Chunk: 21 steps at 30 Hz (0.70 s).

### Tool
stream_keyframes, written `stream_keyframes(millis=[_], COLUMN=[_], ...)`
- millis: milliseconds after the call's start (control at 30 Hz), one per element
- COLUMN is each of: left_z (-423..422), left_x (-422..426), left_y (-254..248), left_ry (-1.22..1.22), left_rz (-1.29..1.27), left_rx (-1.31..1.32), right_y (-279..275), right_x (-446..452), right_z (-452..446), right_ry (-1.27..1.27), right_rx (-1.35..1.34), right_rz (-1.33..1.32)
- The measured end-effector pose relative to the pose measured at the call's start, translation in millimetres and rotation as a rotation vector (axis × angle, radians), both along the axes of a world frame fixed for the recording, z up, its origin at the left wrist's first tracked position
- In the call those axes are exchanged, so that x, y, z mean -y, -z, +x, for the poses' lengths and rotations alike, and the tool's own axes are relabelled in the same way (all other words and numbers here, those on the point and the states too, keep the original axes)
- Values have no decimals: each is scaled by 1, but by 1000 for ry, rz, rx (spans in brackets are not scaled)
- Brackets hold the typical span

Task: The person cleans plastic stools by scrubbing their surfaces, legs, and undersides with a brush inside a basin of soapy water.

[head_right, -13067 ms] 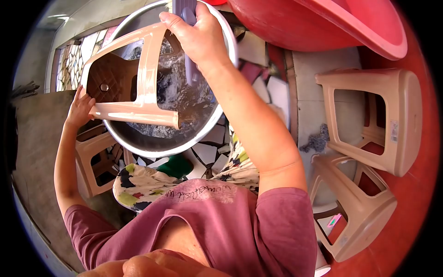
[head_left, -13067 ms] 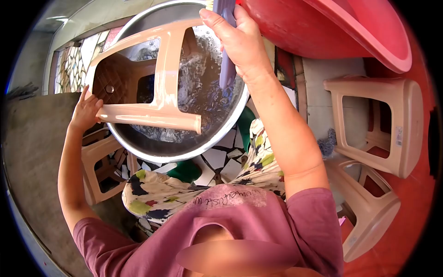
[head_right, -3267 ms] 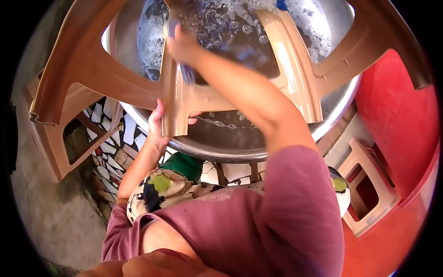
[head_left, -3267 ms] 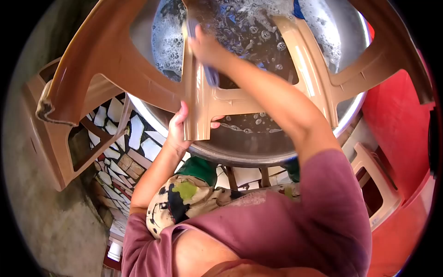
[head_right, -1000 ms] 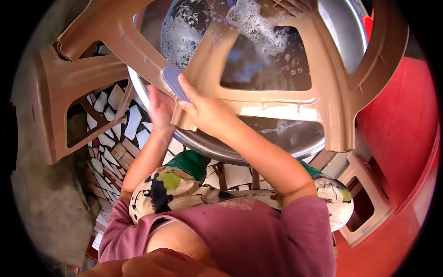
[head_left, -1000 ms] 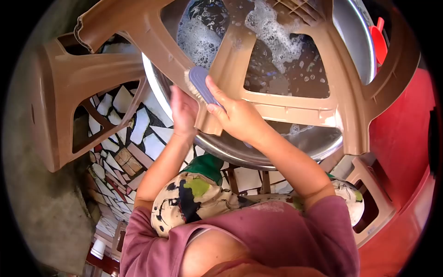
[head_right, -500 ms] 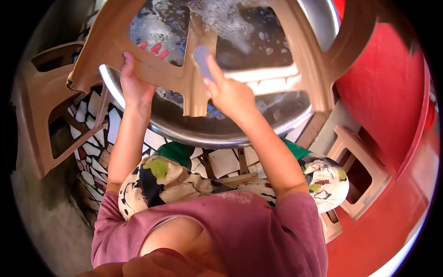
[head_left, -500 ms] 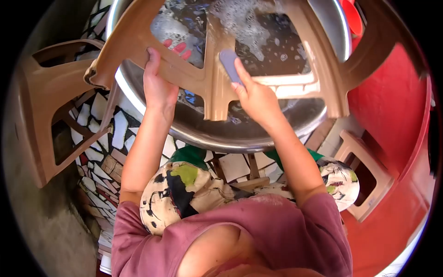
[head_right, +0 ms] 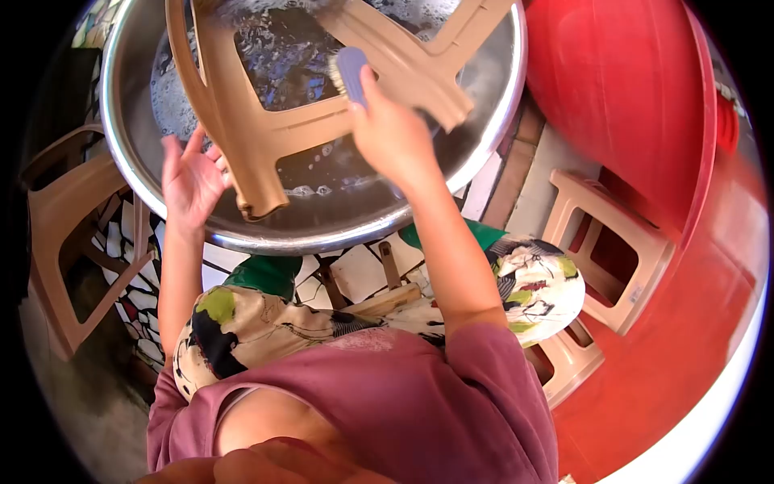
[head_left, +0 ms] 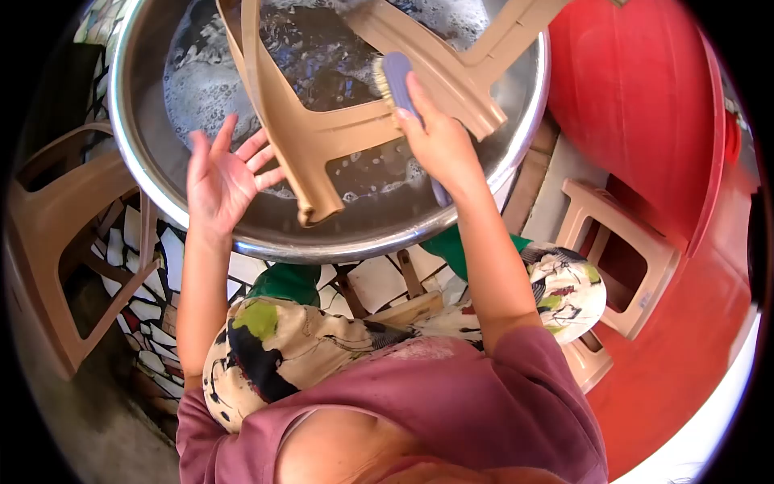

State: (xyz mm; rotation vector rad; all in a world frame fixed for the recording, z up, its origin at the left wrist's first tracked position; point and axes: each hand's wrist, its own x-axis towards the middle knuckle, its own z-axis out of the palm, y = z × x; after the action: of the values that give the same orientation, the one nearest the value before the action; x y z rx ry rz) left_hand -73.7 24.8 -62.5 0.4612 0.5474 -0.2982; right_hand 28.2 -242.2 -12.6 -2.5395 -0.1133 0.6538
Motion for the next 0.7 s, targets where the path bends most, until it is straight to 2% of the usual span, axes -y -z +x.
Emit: stream_keyframes(millis=[67, 100, 133, 167, 233, 267, 333, 367, 433, 500, 533, 567, 633, 700], left_z=[3, 1, 1, 4, 8, 4, 1, 1, 2, -3, -8, -13, -15, -9], left_x=[26, 41, 53, 65, 83, 88, 94, 93, 90, 82, 80, 81, 81, 85], left_y=[-32, -29, -31, -35, -45, -39, -35, -36, -40, -27, -18, -6, 4, 11], left_ry=[75, 174, 216, 257, 292, 265, 191, 145, 9, 38, 31, 20, 19, 4], left_rz=[-222, 75, 167, 261, 256, 275, 310, 321, 362, 482, 486, 431, 380, 328], left_rx=[328, 189, 127, 70, -16, 4, 28, 30, 101, 52, 45, -16, -84, -350], right_y=[6, 4, 8, 18, -9, -4, 2, 1, -11, -29, -25, -19, -28, -15], right_x=[-9, -16, -24, -30, -43, -41, -37, -30, -24, -14, -3, 8, 18, 23], right_z=[-6, -10, -18, -26, -30, -31, -29, -30, -23, -13, -11, -9, -2, -7], right_ry=[17, 20, 19, -50, -238, -225, -124, -73, -73, -66, -78, -85, -48, -72], right_rx=[-88, -163, -202, -154, -208, -207, -226, -198, -168, -179, -19, 137, 85, 116], right_rz=[68, 141, 324, 355, 138, 130, 296, 273, 154, -35, -73, -108, -115, -93])
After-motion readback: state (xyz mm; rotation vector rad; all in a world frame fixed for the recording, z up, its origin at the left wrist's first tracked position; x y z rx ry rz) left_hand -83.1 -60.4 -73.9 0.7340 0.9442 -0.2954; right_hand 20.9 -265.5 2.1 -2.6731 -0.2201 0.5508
